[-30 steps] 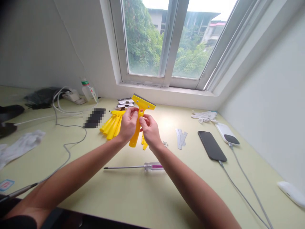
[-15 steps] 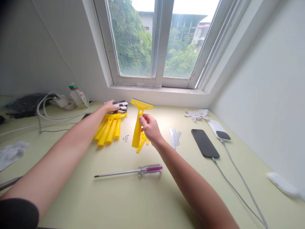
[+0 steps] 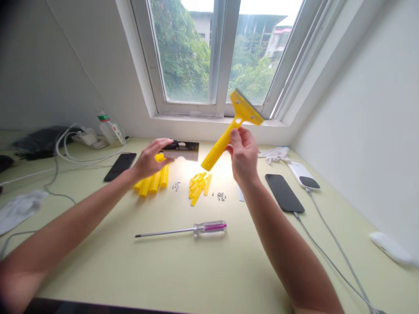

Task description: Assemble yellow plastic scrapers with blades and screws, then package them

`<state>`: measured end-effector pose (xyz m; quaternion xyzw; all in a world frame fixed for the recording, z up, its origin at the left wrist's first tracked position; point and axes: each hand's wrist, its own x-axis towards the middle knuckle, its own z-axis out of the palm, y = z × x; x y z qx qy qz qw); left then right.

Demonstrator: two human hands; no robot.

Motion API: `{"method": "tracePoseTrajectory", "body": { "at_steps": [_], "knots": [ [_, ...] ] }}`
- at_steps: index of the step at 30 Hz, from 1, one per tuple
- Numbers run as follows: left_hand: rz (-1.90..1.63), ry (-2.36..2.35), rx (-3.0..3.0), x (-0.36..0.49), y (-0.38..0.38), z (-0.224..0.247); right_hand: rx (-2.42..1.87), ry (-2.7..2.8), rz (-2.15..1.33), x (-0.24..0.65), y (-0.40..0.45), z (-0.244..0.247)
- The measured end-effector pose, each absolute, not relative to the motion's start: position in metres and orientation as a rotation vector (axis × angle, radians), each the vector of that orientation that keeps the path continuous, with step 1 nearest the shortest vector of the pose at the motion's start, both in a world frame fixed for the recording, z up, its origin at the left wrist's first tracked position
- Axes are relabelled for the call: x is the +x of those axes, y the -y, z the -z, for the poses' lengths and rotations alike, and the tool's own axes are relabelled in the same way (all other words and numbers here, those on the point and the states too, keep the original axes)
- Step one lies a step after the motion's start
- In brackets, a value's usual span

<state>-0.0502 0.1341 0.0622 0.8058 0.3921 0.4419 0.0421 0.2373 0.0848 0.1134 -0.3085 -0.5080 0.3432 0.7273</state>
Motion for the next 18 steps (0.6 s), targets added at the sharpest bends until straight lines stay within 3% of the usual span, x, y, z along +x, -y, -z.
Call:
{"method": "tracePoseTrajectory", "body": {
  "at_steps": [4, 12, 18],
  "knots": [
    [-1.461, -0.616, 2.845, -0.020, -0.069, -0.036, -0.604, 1.147, -0.661, 0.239, -0.074, -0.126],
    [-1.685, -0.736, 2.569, -0.011, -0.053, -0.015, -0.886, 1.434, -0.907, 0.217, -0.075, -0.092],
    [-1.515, -0.757, 1.824, -0.005, -0.052, -0.011, -0.928, 1.417, -1.126, 0.205, -0.072, -0.081]
  ]
}}
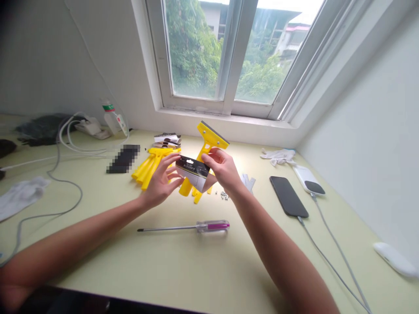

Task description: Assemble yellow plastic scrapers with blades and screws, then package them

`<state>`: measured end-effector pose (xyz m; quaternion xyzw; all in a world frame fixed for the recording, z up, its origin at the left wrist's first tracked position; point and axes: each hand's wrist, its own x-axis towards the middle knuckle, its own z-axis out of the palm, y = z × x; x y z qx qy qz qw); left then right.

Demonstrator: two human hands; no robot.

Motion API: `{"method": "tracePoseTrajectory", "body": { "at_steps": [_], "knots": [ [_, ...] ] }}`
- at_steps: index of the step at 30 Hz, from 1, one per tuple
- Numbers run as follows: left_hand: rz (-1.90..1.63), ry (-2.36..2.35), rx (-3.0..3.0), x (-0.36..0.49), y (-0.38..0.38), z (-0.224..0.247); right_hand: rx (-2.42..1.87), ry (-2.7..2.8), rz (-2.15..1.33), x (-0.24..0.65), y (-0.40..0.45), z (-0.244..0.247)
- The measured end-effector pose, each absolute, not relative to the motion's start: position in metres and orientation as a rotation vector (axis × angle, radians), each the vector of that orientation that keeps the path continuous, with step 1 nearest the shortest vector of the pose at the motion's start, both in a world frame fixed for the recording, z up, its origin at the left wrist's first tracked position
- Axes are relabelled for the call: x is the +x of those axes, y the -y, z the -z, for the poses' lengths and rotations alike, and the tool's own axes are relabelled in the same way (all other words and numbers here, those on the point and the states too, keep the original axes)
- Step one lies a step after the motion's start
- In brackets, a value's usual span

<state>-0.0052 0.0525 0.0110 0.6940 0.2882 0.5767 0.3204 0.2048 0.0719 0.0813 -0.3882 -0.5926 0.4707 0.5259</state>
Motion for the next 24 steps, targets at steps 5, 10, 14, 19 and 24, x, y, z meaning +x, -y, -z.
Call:
{"method": "tracePoseTrajectory", "body": {
  "at_steps": [5, 10, 14, 19, 24],
  "knots": [
    [-1.289, -0.666, 1.111, 0.007, -0.039, -0.026, -0.942, 1.324, -1.246, 0.204, -0.070, -0.080],
    [-1.139, -0.589, 0.852, 0.013, -0.027, -0.042, -0.966, 1.335, -1.259, 0.199, -0.061, -0.086],
    [-1.007, -0.517, 0.865, 0.014, -0.021, -0.041, -0.968, 1.348, -1.241, 0.192, -0.055, -0.087],
    [-1.144, -0.478, 0.882, 0.015, -0.017, -0.043, -0.838, 1.429, -1.244, 0.194, -0.057, -0.085],
    [-1.242, -0.482, 0.999, 0.010, -0.026, -0.044, -0.563, 1.601, -1.454, 0.229, -0.072, -0.093]
  ]
}}
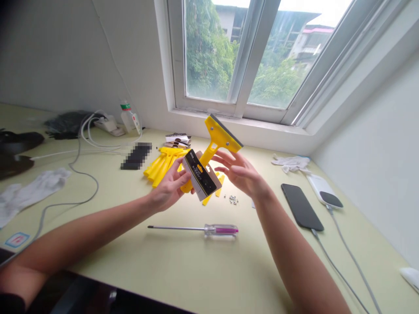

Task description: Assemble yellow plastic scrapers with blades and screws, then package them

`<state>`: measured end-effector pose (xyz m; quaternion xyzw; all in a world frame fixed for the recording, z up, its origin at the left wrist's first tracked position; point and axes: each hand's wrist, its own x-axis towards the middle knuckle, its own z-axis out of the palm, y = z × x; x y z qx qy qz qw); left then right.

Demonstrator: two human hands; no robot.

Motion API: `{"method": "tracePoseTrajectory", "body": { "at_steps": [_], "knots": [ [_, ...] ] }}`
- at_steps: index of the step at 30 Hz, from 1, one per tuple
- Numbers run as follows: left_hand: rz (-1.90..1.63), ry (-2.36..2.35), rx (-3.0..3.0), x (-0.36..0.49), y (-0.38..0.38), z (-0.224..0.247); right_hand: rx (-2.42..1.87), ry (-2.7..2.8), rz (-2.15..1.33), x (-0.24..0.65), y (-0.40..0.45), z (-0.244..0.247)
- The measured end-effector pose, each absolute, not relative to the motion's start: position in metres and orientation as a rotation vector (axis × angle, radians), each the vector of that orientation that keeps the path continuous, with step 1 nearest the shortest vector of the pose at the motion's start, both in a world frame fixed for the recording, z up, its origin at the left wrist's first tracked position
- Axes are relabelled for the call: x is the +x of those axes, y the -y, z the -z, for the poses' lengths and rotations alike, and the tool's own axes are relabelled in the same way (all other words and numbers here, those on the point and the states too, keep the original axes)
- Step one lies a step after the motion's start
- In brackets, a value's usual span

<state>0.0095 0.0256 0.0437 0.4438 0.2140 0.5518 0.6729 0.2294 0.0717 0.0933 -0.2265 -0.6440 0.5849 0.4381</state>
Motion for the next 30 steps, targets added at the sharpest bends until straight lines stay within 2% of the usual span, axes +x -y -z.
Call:
{"method": "tracePoseTrajectory", "body": {
  "at_steps": [4, 10, 26, 30],
  "knots": [
    [-1.252, -0.575, 1.154, 0.007, -0.033, -0.036, -0.709, 1.483, -1.226, 0.259, -0.079, -0.109],
    [-1.190, -0.636, 1.242, 0.010, -0.030, -0.032, -1.047, 1.643, -0.855, 0.258, -0.071, -0.119],
    [-1.095, -0.622, 1.311, 0.000, -0.039, -0.037, -1.067, 1.770, -0.990, 0.218, -0.046, -0.117],
    [-1.188, -0.610, 1.234, 0.003, -0.037, -0.042, -1.056, 1.815, -0.829, 0.211, -0.040, -0.118]
  ]
}}
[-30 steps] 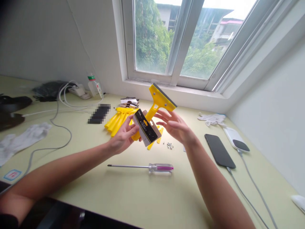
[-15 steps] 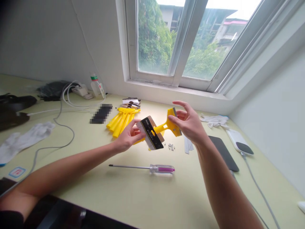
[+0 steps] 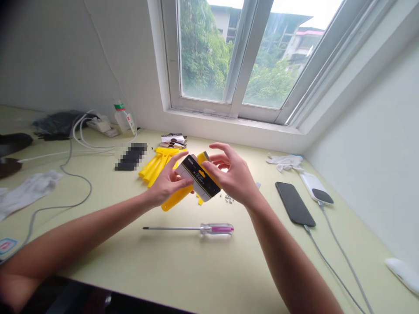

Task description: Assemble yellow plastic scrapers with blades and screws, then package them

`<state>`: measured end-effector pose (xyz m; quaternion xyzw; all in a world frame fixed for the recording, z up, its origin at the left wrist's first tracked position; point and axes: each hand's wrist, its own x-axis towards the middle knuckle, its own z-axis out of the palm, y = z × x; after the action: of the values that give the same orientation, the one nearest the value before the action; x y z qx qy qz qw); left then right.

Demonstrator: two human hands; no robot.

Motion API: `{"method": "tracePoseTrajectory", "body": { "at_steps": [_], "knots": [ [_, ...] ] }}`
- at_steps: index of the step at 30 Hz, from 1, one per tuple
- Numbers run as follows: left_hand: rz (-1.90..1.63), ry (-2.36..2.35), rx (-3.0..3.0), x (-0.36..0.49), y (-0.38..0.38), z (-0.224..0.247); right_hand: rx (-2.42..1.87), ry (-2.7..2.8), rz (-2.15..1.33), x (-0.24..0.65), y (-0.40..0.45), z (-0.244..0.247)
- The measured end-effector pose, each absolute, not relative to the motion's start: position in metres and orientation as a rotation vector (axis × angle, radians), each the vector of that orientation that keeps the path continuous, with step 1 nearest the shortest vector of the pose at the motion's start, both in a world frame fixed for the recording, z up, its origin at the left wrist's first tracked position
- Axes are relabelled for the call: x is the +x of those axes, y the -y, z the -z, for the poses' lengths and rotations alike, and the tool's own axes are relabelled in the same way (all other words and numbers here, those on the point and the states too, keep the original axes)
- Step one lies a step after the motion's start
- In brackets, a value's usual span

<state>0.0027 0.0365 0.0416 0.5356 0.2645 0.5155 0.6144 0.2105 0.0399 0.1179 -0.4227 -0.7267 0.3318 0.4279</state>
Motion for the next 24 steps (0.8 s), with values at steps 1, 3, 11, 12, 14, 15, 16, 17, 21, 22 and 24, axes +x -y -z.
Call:
{"method": "tracePoseTrajectory", "body": {
  "at_steps": [1, 3, 11, 12, 14, 15, 16, 17, 21, 22, 24],
  "knots": [
    [-1.216, -0.622, 1.228, 0.003, -0.036, -0.043, -1.050, 1.815, -0.785, 0.211, -0.040, -0.118],
    [-1.257, -0.639, 1.225, 0.003, -0.036, -0.045, -1.050, 1.843, -0.779, 0.213, -0.040, -0.119],
    [-1.351, -0.680, 1.187, 0.003, -0.035, -0.048, -1.109, 1.983, -1.043, 0.221, -0.047, -0.113],
    [-1.368, -0.685, 1.166, 0.003, -0.036, -0.050, -1.092, 1.994, -1.101, 0.221, -0.047, -0.113],
    [-1.406, -0.691, 1.126, 0.003, -0.036, -0.053, -1.044, 2.024, -1.206, 0.219, -0.047, -0.113],
    [-1.426, -0.697, 1.110, 0.003, -0.037, -0.055, -1.019, 2.027, -1.227, 0.217, -0.046, -0.112],
    [-1.446, -0.707, 1.101, 0.003, -0.037, -0.057, -0.997, 2.013, -1.223, 0.215, -0.045, -0.112],
    [-1.461, -0.718, 1.098, 0.002, -0.037, -0.059, -0.980, 1.988, -1.208, 0.212, -0.045, -0.111],
    [-1.437, -0.723, 1.139, 0.001, -0.037, -0.065, -0.943, 1.822, -1.146, 0.199, -0.044, -0.106],
    [-1.418, -0.715, 1.158, 0.000, -0.037, -0.065, -0.936, 1.776, -1.146, 0.198, -0.044, -0.105],
    [-1.395, -0.712, 1.192, -0.002, -0.038, -0.065, -0.932, 1.658, -1.135, 0.200, -0.049, -0.105]
  ]
}}
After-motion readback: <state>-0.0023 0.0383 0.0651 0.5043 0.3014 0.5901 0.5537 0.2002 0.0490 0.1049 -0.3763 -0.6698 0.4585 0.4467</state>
